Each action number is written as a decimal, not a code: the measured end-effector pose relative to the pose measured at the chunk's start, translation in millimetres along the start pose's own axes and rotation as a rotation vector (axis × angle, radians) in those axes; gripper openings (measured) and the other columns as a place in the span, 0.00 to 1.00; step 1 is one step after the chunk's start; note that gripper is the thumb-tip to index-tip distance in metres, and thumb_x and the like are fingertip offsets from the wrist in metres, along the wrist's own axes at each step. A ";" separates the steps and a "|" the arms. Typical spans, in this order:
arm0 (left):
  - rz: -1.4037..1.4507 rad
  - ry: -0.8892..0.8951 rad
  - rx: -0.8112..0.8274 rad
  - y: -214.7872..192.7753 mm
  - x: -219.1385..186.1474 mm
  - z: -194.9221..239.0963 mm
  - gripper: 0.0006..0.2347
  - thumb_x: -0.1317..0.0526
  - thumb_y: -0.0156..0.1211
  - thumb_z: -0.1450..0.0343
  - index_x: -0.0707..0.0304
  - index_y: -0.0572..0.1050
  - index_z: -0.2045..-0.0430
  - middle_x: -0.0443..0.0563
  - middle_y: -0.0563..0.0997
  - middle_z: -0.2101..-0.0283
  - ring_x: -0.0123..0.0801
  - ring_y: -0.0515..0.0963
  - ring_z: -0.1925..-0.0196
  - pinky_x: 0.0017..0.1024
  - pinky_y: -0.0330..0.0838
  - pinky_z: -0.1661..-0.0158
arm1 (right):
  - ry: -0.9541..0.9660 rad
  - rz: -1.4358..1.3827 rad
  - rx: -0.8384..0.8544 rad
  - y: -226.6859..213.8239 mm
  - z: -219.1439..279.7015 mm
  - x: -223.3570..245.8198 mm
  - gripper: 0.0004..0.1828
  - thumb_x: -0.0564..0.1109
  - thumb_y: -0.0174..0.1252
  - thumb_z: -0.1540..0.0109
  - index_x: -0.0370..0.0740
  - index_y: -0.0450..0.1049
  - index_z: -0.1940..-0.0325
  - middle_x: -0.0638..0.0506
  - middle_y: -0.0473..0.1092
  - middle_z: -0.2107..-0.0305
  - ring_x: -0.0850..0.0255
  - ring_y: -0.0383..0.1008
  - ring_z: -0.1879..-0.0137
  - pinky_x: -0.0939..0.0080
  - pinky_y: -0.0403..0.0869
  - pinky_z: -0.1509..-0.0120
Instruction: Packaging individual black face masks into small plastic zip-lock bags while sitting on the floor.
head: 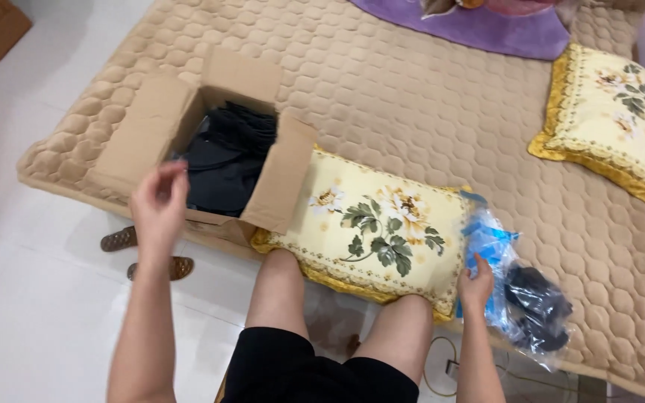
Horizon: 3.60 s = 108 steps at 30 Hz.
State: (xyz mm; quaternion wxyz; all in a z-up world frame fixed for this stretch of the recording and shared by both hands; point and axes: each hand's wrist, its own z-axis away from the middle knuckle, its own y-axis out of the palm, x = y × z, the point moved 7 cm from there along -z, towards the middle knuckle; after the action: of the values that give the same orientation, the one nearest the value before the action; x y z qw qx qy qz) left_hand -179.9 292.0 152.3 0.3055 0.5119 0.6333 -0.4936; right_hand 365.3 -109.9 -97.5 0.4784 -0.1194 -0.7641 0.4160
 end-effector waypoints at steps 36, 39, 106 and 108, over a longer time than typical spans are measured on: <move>0.282 -0.794 0.021 49.4 214.6 -99.6 0.23 0.75 0.64 0.35 0.70 0.68 0.44 0.62 0.80 0.52 0.42 0.85 0.56 0.32 0.84 0.55 | 0.517 -0.636 0.321 57.0 175.5 88.3 0.14 0.33 0.53 0.34 0.28 0.81 0.49 0.41 0.81 0.63 0.58 0.79 0.59 0.63 0.77 0.57; 0.282 -0.911 0.229 41.4 207.3 -87.5 0.26 0.73 0.63 0.33 0.69 0.65 0.38 0.61 0.76 0.50 0.41 0.78 0.49 0.35 0.81 0.48 | 0.527 -0.641 0.320 59.5 176.7 84.4 0.14 0.33 0.53 0.34 0.28 0.81 0.49 0.42 0.80 0.63 0.58 0.79 0.60 0.64 0.77 0.57; 0.060 -0.778 0.255 47.1 150.1 -71.9 0.17 0.61 0.68 0.31 0.71 0.77 0.51 0.63 0.80 0.47 0.39 0.86 0.57 0.23 0.83 0.58 | 0.513 -0.496 0.382 55.4 179.2 103.0 0.14 0.36 0.54 0.35 0.31 0.82 0.51 0.44 0.81 0.64 0.60 0.80 0.61 0.64 0.78 0.58; -0.177 -0.717 0.390 48.1 136.2 -69.7 0.28 0.63 0.78 0.42 0.72 0.74 0.47 0.59 0.84 0.60 0.33 0.84 0.63 0.25 0.79 0.61 | 0.513 -0.479 0.404 56.6 177.8 108.9 0.14 0.36 0.53 0.35 0.33 0.83 0.51 0.45 0.81 0.62 0.60 0.80 0.59 0.64 0.79 0.57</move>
State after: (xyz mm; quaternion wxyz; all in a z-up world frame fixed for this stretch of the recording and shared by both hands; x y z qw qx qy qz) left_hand -165.4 404.1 38.4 0.3604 0.2997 0.4229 -0.7755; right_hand 149.4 -104.0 -105.9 0.7507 0.0584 -0.5292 0.3911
